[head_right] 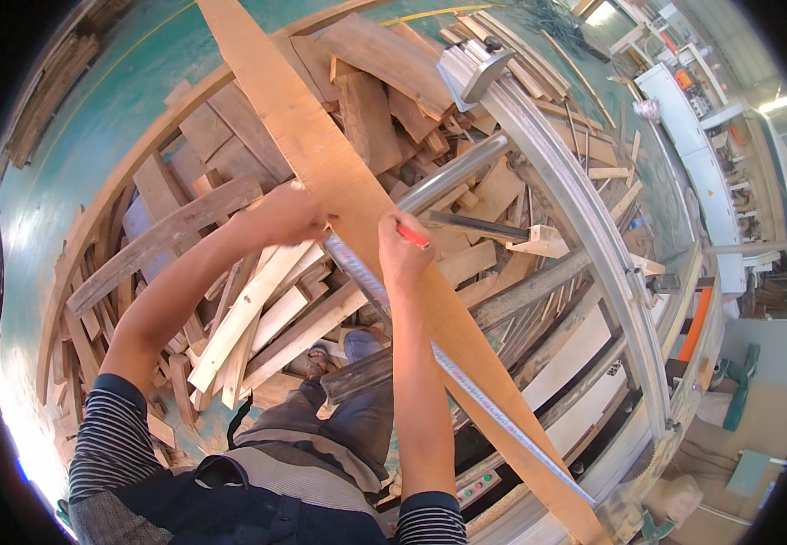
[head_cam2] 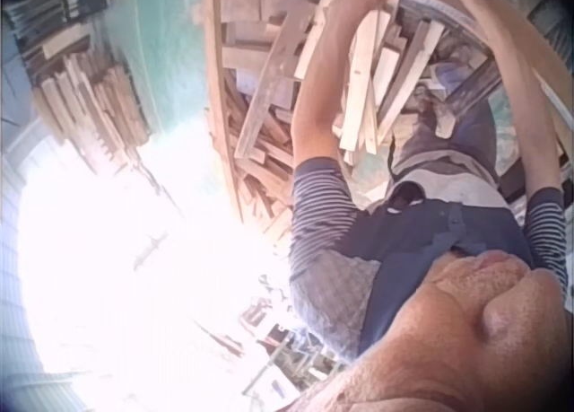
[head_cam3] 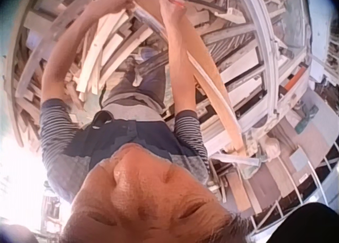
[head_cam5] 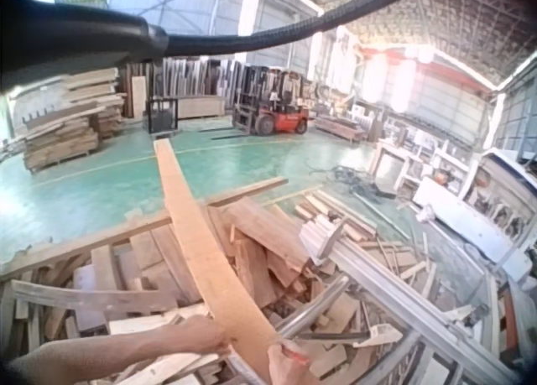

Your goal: The person uses pliers to pull nails out of a long wooden plank on a table saw, then measures the plank with a tape measure and marks it with a pencil. The person walks around the workshop floor, picks up the plank, and places it on the table saw before continuing the nail removal and measurement steps.

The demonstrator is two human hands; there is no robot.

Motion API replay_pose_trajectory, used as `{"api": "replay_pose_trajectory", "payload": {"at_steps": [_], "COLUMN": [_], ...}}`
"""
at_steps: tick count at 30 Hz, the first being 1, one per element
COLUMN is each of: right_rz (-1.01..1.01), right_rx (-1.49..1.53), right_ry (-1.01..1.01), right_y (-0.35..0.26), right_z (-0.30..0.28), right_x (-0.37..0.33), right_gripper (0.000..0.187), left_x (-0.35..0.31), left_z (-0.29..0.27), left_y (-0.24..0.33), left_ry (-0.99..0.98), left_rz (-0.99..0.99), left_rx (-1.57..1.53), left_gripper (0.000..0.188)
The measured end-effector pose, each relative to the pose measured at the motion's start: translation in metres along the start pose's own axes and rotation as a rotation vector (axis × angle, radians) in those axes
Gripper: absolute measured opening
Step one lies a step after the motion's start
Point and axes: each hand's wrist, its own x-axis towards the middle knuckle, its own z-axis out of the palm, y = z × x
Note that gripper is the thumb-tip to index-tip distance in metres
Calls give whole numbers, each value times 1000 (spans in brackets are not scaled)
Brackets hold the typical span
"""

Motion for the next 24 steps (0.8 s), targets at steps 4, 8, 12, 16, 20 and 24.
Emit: {"api": "replay_pose_trajectory", "payload": {"at_steps": [4,8,12,16,20,24], "right_rz": [99,-51,-12,60,76,75], "right_rx": [134,144,-224,-264,-112,-229], "right_ry": [-95,102,366,593,711,692], "right_y": [-8,2,25,55,87,97], "right_z": [-25,-77,-153,-227,-264,-259], "right_x": [-53,-137,-222,-296,-353,-395], "right_gripper": [22,25,36,39,41,40], "left_x": [-104,-201,-280,-334,-346,-338], "left_z": [21,57,87,107,122,120], "left_y": [3,18,39,58,81,105], "left_ry": [-96,-173,-249,-85,28,169], "left_rz": [-60,-122,-343,-434,-464,-343], "left_rx": [-212,-537,-757,-960,-940,-998], "left_gripper": [32,24,32,32,30,26]}}
